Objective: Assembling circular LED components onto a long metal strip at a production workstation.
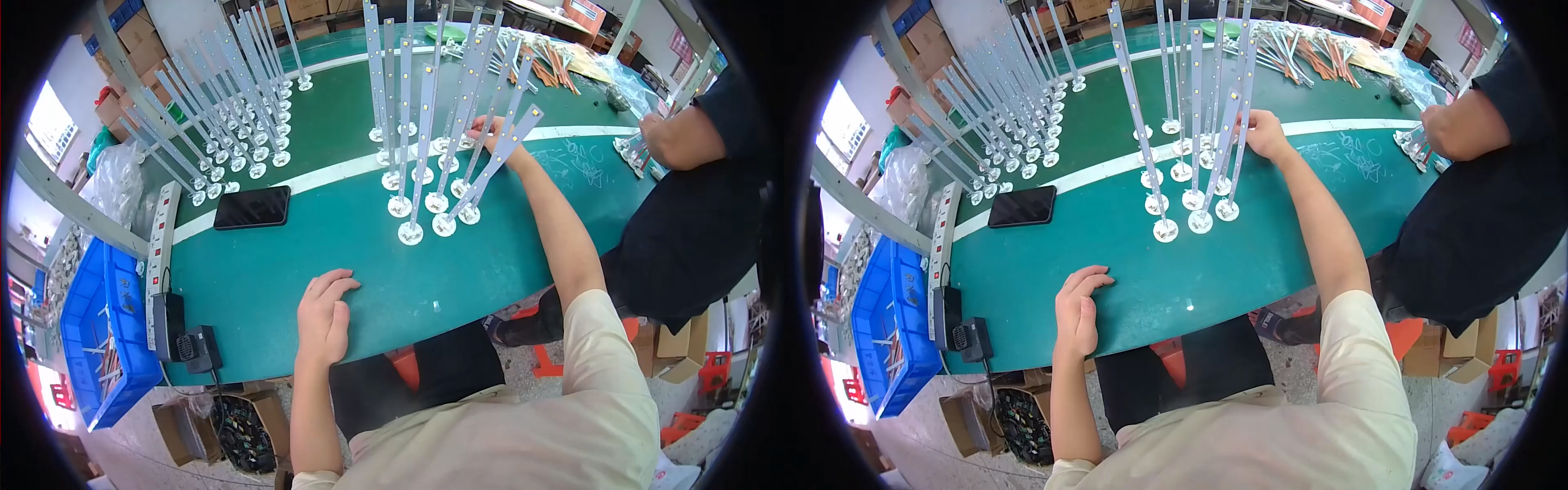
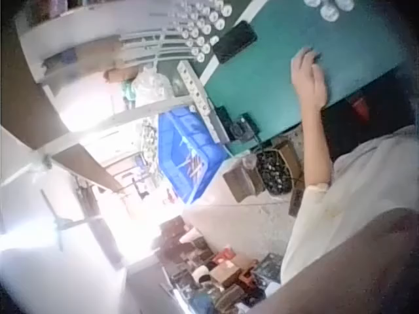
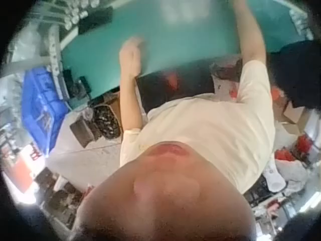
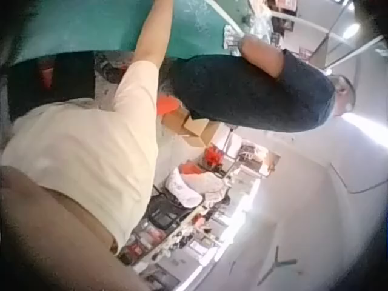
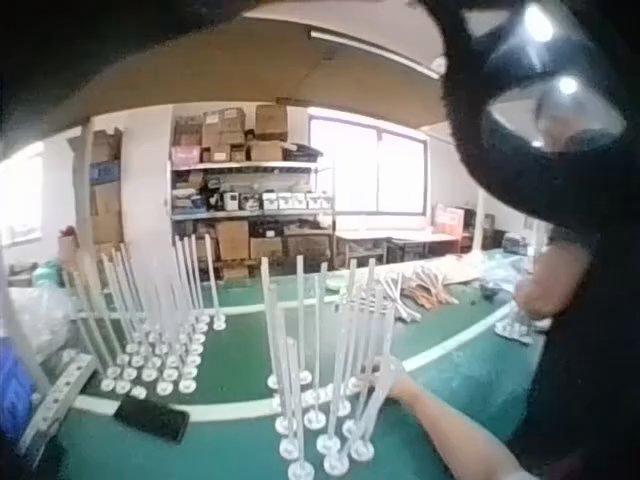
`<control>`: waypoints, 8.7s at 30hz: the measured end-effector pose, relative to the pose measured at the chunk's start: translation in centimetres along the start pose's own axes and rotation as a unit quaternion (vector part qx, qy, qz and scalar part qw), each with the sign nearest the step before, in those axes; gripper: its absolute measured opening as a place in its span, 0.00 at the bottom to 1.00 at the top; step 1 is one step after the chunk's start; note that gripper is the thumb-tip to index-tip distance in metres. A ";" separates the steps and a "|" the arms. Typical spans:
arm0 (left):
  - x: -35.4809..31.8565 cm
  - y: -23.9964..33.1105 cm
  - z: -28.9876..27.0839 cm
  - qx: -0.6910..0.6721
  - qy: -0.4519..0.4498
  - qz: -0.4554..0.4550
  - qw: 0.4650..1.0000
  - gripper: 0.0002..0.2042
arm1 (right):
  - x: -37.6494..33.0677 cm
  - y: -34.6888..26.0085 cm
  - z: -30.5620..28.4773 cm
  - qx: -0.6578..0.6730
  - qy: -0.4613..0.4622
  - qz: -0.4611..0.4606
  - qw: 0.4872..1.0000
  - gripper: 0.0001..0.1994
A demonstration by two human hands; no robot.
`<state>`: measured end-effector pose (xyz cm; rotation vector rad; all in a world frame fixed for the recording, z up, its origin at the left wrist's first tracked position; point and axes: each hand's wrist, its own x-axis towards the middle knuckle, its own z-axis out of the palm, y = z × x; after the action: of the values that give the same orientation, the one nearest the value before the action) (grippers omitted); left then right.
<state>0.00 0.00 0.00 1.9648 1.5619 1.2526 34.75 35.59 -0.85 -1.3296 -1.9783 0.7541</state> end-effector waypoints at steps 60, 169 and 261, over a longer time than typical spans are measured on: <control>-17.6 -11.4 -53.2 0.582 -0.130 -0.544 0.591 0.48 | -34.3 -41.8 45.5 -0.328 -0.665 -0.528 0.415 0.15; -8.8 -7.2 -54.4 0.737 -0.262 -0.280 0.557 0.15 | -31.9 -44.7 46.0 -0.219 -0.686 -0.509 0.472 0.12; 6.8 -2.6 -20.1 0.382 -0.321 -0.092 0.861 0.22 | -20.4 -37.4 33.0 0.852 -0.024 0.271 0.448 0.22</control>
<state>-17.46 2.03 12.20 2.2198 1.9283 -0.2010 -6.08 0.50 2.30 -0.3761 0.0888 2.1155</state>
